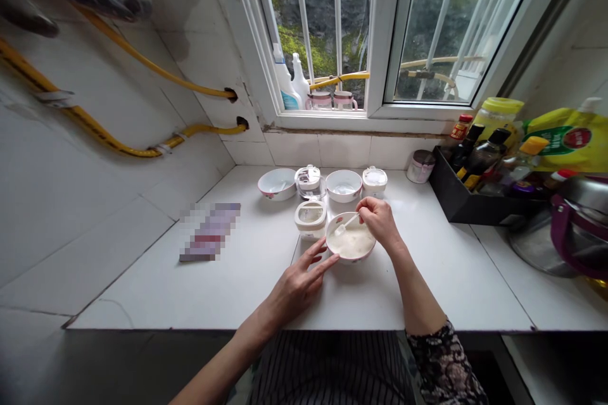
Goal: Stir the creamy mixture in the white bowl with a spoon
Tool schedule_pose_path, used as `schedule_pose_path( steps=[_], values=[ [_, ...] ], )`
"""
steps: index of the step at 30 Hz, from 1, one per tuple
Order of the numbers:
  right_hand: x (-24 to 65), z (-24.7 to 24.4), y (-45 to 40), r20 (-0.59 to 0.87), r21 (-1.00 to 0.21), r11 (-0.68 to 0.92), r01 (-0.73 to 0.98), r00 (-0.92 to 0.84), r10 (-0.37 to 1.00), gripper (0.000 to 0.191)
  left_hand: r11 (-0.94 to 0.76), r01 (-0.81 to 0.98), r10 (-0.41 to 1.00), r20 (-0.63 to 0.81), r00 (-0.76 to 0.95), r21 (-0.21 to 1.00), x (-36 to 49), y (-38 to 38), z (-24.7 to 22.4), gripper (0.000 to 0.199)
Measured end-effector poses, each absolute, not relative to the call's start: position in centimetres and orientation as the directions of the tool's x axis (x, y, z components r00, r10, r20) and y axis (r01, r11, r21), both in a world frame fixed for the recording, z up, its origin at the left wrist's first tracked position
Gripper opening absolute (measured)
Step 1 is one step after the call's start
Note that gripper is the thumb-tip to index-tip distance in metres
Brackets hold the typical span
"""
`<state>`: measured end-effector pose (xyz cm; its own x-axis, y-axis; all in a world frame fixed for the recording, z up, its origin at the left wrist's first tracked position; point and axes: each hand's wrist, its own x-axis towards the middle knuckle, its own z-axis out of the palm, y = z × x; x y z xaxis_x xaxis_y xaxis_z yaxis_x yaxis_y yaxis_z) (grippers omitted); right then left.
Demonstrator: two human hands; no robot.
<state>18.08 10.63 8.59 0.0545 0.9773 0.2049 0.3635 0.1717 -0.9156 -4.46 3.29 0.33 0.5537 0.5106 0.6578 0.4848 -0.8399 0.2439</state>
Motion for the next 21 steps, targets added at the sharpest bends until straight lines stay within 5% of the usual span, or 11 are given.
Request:
schedule_pose_path(
  steps=[7,21],
  values=[
    [17.8,8.5,10.4,0.223,-0.885,0.174,0.433,0.066,0.972,0.016,-0.843,0.48,0.506,0.662,0.553,0.243,-4.5,3.3,0.2,0.068],
    [18.5,8.9,11.5,0.018,-0.999,0.024,-0.04,0.124,0.992,0.009,-0.842,0.478,0.513,0.65,0.561,0.252,-4.5,3.3,0.3,0.071]
  ],
)
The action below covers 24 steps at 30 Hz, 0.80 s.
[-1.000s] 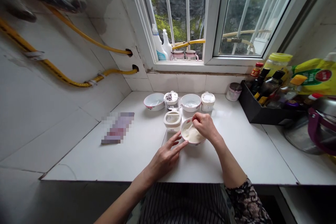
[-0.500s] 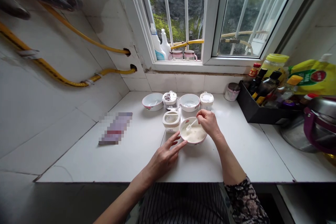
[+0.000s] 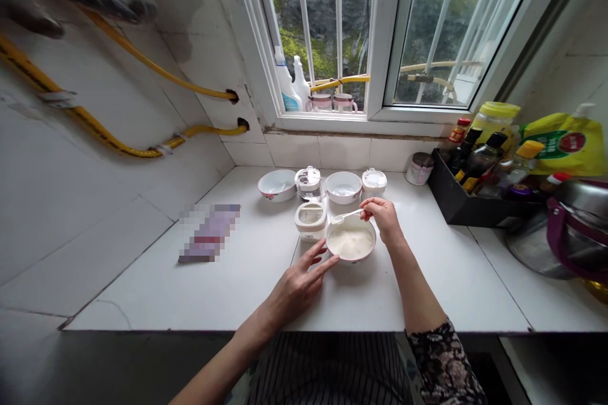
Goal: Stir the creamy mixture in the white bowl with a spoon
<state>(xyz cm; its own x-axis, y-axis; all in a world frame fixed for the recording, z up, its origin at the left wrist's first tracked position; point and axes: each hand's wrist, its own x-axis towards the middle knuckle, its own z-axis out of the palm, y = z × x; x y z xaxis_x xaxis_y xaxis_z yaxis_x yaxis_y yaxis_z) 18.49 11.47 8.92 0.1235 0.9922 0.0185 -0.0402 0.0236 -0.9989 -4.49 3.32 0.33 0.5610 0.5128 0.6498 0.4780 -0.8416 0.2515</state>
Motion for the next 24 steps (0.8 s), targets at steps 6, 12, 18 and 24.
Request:
schedule_pose_path(
  steps=[6,12,18,24],
  values=[
    [15.8,8.9,10.9,0.196,-0.98,0.198,0.0,0.12,0.973,0.013,-0.84,0.481,0.512,0.656,0.554,0.249,-4.4,3.4,0.4,0.074],
    [13.1,8.3,9.6,0.603,-0.677,0.566,0.47,-0.086,0.793,0.015,-0.841,0.477,0.51,0.664,0.547,0.254,-4.3,3.3,0.6,0.072],
    [13.4,8.4,9.4,0.718,-0.463,0.706,0.536,-0.241,0.653,0.019,-0.837,0.494,0.511,0.658,0.553,0.235,-4.3,3.2,0.6,0.067],
    [16.8,8.8,10.2,0.392,-0.897,0.328,0.295,0.192,0.9,0.014,-0.838,0.487,0.511,0.664,0.546,0.244,-4.4,3.3,0.3,0.067]
  ],
)
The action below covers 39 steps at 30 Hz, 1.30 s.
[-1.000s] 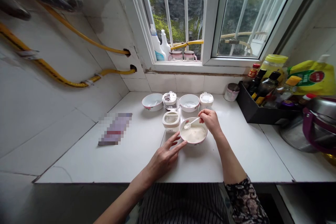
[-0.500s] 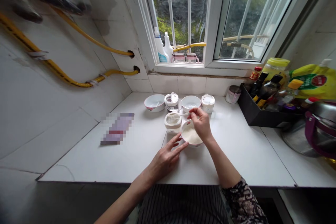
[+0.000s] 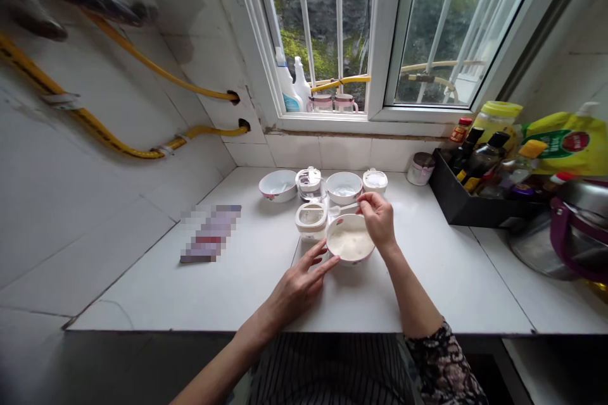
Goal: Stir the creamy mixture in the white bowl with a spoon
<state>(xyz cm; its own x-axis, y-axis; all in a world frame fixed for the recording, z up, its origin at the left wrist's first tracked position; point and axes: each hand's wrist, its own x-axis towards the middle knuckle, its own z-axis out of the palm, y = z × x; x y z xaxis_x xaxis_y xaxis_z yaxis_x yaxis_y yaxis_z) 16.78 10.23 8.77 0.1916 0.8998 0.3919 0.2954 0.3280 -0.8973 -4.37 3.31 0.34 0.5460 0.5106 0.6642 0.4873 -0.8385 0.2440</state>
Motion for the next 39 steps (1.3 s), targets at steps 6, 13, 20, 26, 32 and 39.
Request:
schedule_pose_path(
  steps=[6,13,20,26,32,39],
  values=[
    [17.9,8.6,10.6,0.367,-0.826,0.281,0.488,0.087,0.926,0.013,-0.84,0.489,0.505,0.665,0.55,0.234,-4.5,3.3,0.4,0.066],
    [16.6,7.9,10.3,0.31,-0.786,0.285,0.549,-0.049,0.949,0.015,-0.839,0.49,0.508,0.664,0.548,0.237,-4.4,3.3,0.2,0.069],
    [17.8,7.9,11.1,0.178,-0.931,0.148,0.333,0.062,0.982,0.015,-0.842,0.48,0.508,0.662,0.551,0.246,-4.5,3.3,0.2,0.068],
    [17.8,8.1,11.1,0.128,-0.966,0.104,0.236,0.089,0.988,0.015,-0.838,0.494,0.509,0.66,0.552,0.233,-4.4,3.3,0.4,0.074],
    [18.1,8.1,11.4,0.064,-0.991,0.054,0.123,0.083,0.994,0.014,-0.84,0.485,0.51,0.655,0.557,0.242,-4.5,3.3,0.5,0.073],
    [18.3,8.5,11.3,0.022,-1.0,0.023,-0.015,0.098,0.995,0.01,-0.837,0.48,0.523,0.643,0.559,0.263,-4.5,3.3,0.4,0.074]
  ],
)
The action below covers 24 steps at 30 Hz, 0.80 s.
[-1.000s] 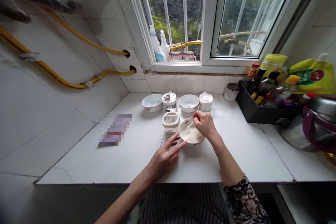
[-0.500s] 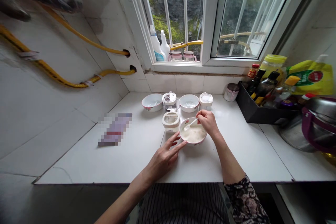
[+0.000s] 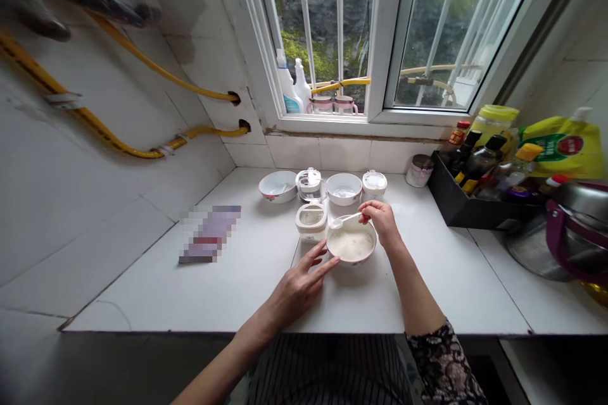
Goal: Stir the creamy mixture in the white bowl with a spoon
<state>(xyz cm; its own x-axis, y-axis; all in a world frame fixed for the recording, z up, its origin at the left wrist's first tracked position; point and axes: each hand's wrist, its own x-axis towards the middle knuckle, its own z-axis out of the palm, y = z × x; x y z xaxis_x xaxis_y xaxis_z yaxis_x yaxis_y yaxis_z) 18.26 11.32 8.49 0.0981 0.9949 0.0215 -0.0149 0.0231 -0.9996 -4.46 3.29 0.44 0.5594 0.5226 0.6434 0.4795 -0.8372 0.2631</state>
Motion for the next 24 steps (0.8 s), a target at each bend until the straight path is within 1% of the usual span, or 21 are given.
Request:
schedule_pose_path(
  steps=[3,6,9,11,12,13,15,16,17,18,19,20,22,24],
  values=[
    [17.6,8.6,11.1,0.061,-0.995,0.069,-0.069,0.107,0.992,0.014,-0.84,0.48,0.513,0.655,0.555,0.251,-4.3,3.3,0.5,0.074],
    [16.5,8.5,10.7,0.129,-0.989,0.137,-0.062,0.114,0.985,0.019,-0.842,0.48,0.51,0.659,0.553,0.248,-4.3,3.3,0.5,0.075],
    [15.1,8.1,10.1,0.241,-0.97,0.241,0.014,0.098,0.965,0.02,-0.839,0.48,0.514,0.659,0.548,0.256,-4.3,3.3,0.5,0.074],
    [14.4,7.8,9.8,0.362,-0.926,0.35,0.138,0.07,0.93,0.016,-0.84,0.478,0.514,0.662,0.546,0.259,-4.3,3.4,0.4,0.073],
    [14.2,7.7,9.6,0.444,-0.874,0.424,0.236,0.037,0.895,0.014,-0.841,0.477,0.512,0.664,0.545,0.257,-4.3,3.4,0.4,0.072],
    [14.0,7.5,9.5,0.532,-0.792,0.504,0.344,-0.015,0.847,0.013,-0.842,0.476,0.509,0.666,0.545,0.254,-4.3,3.4,0.4,0.072],
    [13.7,7.3,9.3,0.673,-0.564,0.645,0.516,-0.166,0.721,0.016,-0.841,0.479,0.509,0.666,0.546,0.25,-4.3,3.3,0.4,0.072],
    [13.7,7.2,9.3,0.712,-0.457,0.693,0.558,-0.237,0.661,0.019,-0.84,0.481,0.511,0.664,0.546,0.25,-4.3,3.3,0.4,0.071],
    [13.6,7.2,9.3,0.734,-0.384,0.722,0.575,-0.285,0.617,0.02,-0.839,0.483,0.513,0.663,0.546,0.251,-4.3,3.3,0.5,0.071],
    [13.7,7.3,9.3,0.745,-0.353,0.735,0.579,-0.302,0.596,0.021,-0.837,0.485,0.515,0.662,0.545,0.252,-4.3,3.3,0.5,0.071],
    [13.7,7.4,9.3,0.751,-0.362,0.732,0.578,-0.284,0.596,0.02,-0.837,0.486,0.516,0.661,0.545,0.253,-4.3,3.3,0.5,0.071],
    [13.9,7.5,9.2,0.752,-0.402,0.714,0.574,-0.237,0.615,0.019,-0.836,0.486,0.517,0.659,0.545,0.254,-4.3,3.3,0.6,0.071],
    [14.5,7.9,9.2,0.719,-0.547,0.642,0.537,-0.093,0.689,0.013,-0.836,0.485,0.519,0.657,0.547,0.256,-4.3,3.2,0.6,0.071],
    [15.5,8.4,9.3,0.634,-0.697,0.545,0.466,0.045,0.772,0.011,-0.836,0.486,0.519,0.657,0.547,0.256,-4.4,3.2,0.6,0.069]
  ],
)
